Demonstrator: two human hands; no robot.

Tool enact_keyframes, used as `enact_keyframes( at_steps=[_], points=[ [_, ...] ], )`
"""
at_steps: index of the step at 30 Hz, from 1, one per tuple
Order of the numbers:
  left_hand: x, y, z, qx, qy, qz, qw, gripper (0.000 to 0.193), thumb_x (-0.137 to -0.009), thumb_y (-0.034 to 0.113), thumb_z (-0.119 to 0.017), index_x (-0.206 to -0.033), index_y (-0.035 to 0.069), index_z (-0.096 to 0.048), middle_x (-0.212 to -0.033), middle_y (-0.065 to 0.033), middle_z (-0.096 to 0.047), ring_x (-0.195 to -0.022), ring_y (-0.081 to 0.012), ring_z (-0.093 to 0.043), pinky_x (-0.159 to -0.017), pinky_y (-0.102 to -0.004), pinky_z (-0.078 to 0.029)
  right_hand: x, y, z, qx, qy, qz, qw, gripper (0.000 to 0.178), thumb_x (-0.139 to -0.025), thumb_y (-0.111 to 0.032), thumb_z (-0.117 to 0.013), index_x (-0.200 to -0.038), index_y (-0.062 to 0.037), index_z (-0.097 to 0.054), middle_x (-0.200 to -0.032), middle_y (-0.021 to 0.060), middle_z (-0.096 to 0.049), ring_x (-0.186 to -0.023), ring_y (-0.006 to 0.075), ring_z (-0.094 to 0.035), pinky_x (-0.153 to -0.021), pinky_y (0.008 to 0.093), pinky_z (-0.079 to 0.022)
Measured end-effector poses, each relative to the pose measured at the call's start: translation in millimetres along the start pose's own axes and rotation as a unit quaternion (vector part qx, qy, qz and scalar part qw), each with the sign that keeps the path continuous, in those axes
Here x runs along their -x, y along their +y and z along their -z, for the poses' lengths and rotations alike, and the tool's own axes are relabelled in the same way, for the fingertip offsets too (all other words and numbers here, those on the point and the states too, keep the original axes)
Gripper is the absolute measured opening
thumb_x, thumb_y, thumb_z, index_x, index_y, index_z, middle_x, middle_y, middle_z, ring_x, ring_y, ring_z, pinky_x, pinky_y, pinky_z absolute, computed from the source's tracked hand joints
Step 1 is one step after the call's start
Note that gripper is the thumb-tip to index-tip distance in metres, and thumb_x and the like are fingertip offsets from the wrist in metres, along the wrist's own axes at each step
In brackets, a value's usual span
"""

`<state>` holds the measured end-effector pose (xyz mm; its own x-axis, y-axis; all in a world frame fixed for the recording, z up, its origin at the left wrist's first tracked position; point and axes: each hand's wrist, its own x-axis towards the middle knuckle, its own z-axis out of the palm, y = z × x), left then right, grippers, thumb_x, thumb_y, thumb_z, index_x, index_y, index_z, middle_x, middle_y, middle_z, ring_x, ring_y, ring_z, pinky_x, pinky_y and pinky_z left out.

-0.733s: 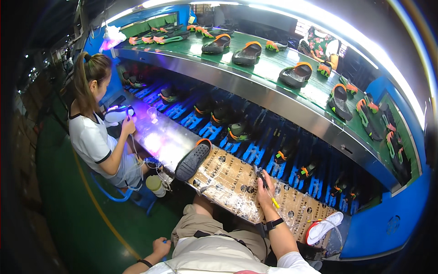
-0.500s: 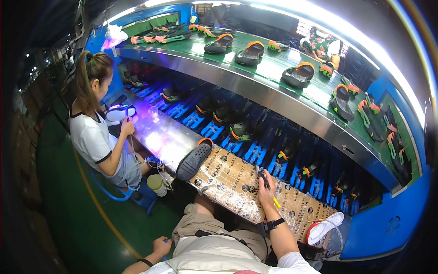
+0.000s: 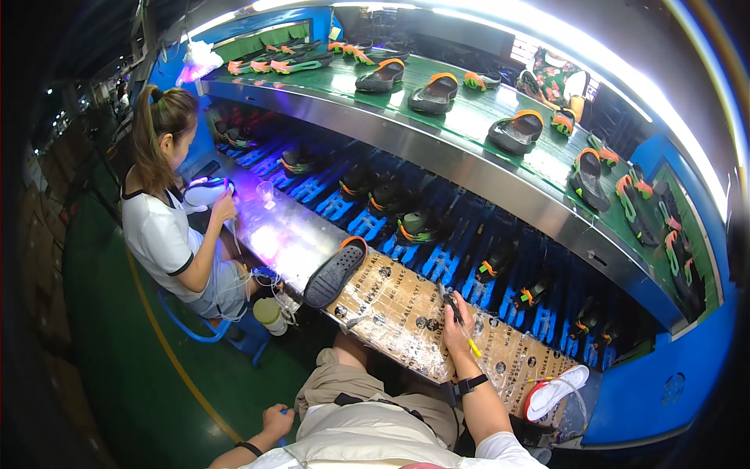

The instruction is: The recorder uses a brush to apply glue or adhesive to the black outsoles of various shoes and then places them on a conveyor belt.

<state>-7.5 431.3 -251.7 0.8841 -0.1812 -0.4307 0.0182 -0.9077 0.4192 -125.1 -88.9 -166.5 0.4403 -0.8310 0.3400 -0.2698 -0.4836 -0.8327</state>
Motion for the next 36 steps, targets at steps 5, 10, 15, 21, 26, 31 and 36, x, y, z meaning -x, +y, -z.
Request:
enact_keyframes(
  at_steps=[5,10,15,21,26,31,36],
  points=[
    [1.4,3.5,0.9,0.009,-0.001,0.006,1.0,0.04,-0.082,0.035,-0.075,-0.107,0.003,-0.079,-0.1,-0.0218,-0.077,-0.097,-0.0357,-0.075,-0.091,-0.0417,-0.058,-1.0,2.0,-1.9,-0.001,0.008,0.01,1.0,0.046,-0.099,-0.027,-0.065,-0.141,-0.0084,-0.062,-0.103,0.0183,-0.075,-0.094,0.0302,-0.072,-0.087,0.0395,-0.054],
    [1.8,6.8,3.3,0.014,-0.01,0.019,1.0,0.041,-0.082,0.035,-0.075,-0.107,0.003,-0.079,-0.101,-0.0221,-0.077,-0.097,-0.036,-0.075,-0.091,-0.0417,-0.058,-1.9,5.0,-2.6,0.0,-0.004,0.002,1.0,0.045,-0.1,-0.027,-0.065,-0.141,-0.0089,-0.062,-0.104,0.0178,-0.075,-0.095,0.0293,-0.072,-0.088,0.0388,-0.054],
    [2.0,3.9,1.1,0.004,-0.011,0.014,1.0,0.04,-0.082,0.034,-0.074,-0.108,0.003,-0.078,-0.102,-0.0224,-0.077,-0.098,-0.0366,-0.075,-0.092,-0.0423,-0.058,-2.2,9.2,-3.1,-0.009,-0.004,0.005,1.0,0.045,-0.1,-0.026,-0.065,-0.142,-0.009,-0.062,-0.104,0.0171,-0.075,-0.093,0.0258,-0.072,-0.085,0.0374,-0.054],
    [2.6,4.7,1.2,0.009,-0.013,0.011,1.0,0.04,-0.083,0.035,-0.073,-0.107,0.003,-0.078,-0.102,-0.0225,-0.077,-0.098,-0.0371,-0.075,-0.092,-0.0426,-0.058,-3.6,5.8,-3.6,0.003,0.004,0.021,1.0,0.046,-0.1,-0.026,-0.065,-0.142,-0.0072,-0.061,-0.1,0.0158,-0.075,-0.091,0.0255,-0.071,-0.084,0.0376,-0.054],
    [-0.9,-0.8,-4.0,0.007,-0.007,0.009,1.0,0.04,-0.083,0.035,-0.073,-0.106,0.003,-0.079,-0.102,-0.0224,-0.077,-0.098,-0.0371,-0.075,-0.092,-0.0428,-0.058,-4.5,0.5,-1.8,-0.011,-0.018,-0.015,1.0,0.046,-0.099,-0.025,-0.066,-0.141,-0.0074,-0.062,-0.108,0.0187,-0.076,-0.096,0.032,-0.074,-0.088,0.0398,-0.055],
    [0.8,4.8,-1.9,0.002,-0.007,0.01,1.0,0.041,-0.083,0.036,-0.073,-0.106,0.003,-0.079,-0.102,-0.0223,-0.077,-0.099,-0.0373,-0.074,-0.093,-0.0428,-0.058,-5.7,5.6,-3.1,-0.007,-0.01,-0.005,1.0,0.047,-0.099,-0.025,-0.066,-0.142,-0.0074,-0.062,-0.107,0.0184,-0.076,-0.096,0.031,-0.074,-0.088,0.0395,-0.055],
    [3.7,6.4,-0.2,0.004,-0.005,0.011,1.0,0.041,-0.083,0.036,-0.074,-0.107,0.003,-0.078,-0.103,-0.0222,-0.077,-0.099,-0.0373,-0.074,-0.093,-0.0425,-0.058,-5.5,1.8,-2.4,-0.019,-0.021,-0.026,0.999,0.047,-0.099,-0.025,-0.066,-0.142,-0.0085,-0.062,-0.107,0.0179,-0.076,-0.095,0.0304,-0.074,-0.088,0.0394,-0.055]
  ],
)
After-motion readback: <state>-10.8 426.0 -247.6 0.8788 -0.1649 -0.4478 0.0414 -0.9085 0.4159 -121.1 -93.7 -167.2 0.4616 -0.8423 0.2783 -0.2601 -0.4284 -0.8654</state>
